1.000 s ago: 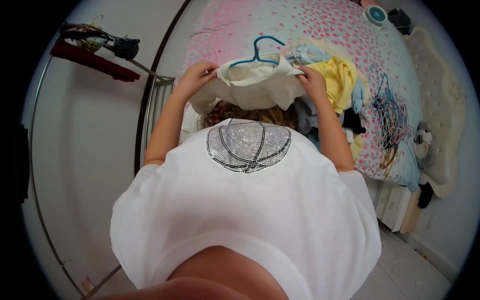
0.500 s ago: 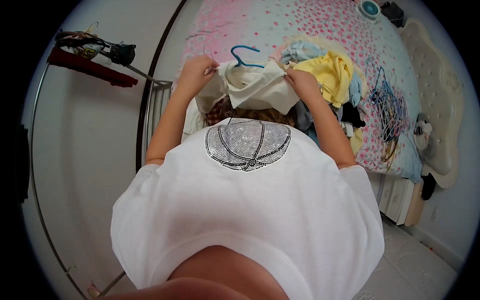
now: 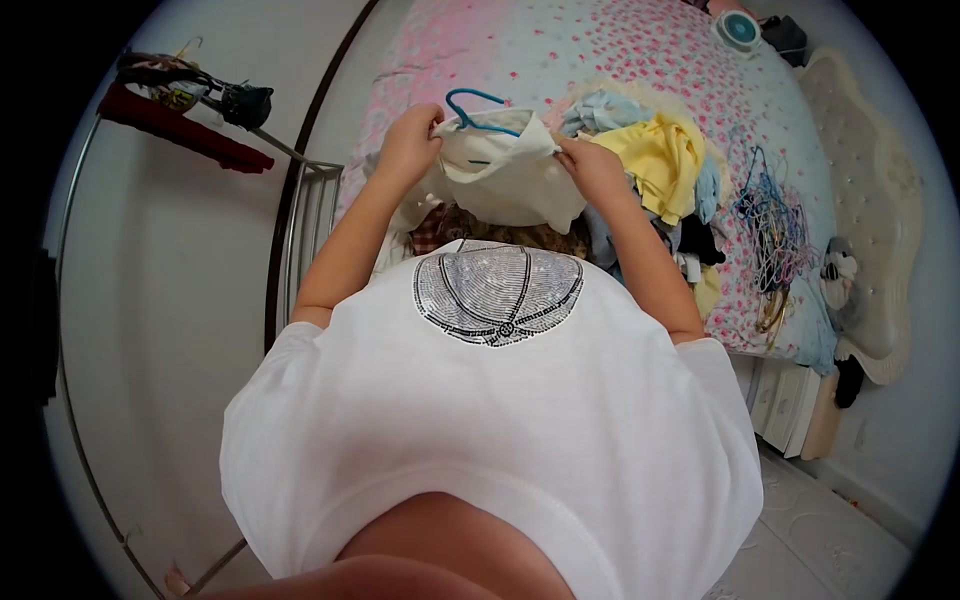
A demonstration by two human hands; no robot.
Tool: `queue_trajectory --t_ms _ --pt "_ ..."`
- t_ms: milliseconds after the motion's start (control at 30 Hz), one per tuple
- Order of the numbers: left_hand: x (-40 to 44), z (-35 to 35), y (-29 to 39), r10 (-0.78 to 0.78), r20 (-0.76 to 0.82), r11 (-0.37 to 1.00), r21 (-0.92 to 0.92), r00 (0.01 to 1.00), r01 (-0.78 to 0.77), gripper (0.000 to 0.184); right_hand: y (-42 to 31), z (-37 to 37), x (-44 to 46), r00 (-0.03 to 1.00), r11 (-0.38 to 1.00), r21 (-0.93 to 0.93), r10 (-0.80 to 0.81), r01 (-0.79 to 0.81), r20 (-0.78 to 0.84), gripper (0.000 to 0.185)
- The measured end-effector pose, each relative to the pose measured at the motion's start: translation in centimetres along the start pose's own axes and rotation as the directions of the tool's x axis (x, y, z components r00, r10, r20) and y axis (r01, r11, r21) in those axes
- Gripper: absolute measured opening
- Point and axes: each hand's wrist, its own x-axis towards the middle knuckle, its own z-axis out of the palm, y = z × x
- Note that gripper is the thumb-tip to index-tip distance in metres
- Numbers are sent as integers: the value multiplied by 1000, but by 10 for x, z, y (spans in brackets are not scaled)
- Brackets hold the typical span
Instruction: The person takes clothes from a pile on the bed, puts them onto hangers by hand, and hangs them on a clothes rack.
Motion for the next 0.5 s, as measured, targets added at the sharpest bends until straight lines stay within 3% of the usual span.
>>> queue_trajectory --t_ms 133,233,333,433,500 --pt "11 -16 -6 -84 -87 979 180 993 99 18 9 -1 3 993 993 -40 109 -108 37 23" --pt "14 -8 -9 196 -140 979 -33 971 -202 19 19 -2 5 987 968 204 158 -148 -33 23" --pt "-2 -9 7 386 -159 920 -2 909 -391 25 28 -14 10 963 866 434 267 -249 20 23" --pt "-12 1 9 404 -193 914 49 894 -403 32 33 -22 13 964 837 498 265 -228 -5 22" --pt "-16 7 8 423 -126 906 90 897 -414 27 39 -23 15 966 820 535 256 -205 -23 23"
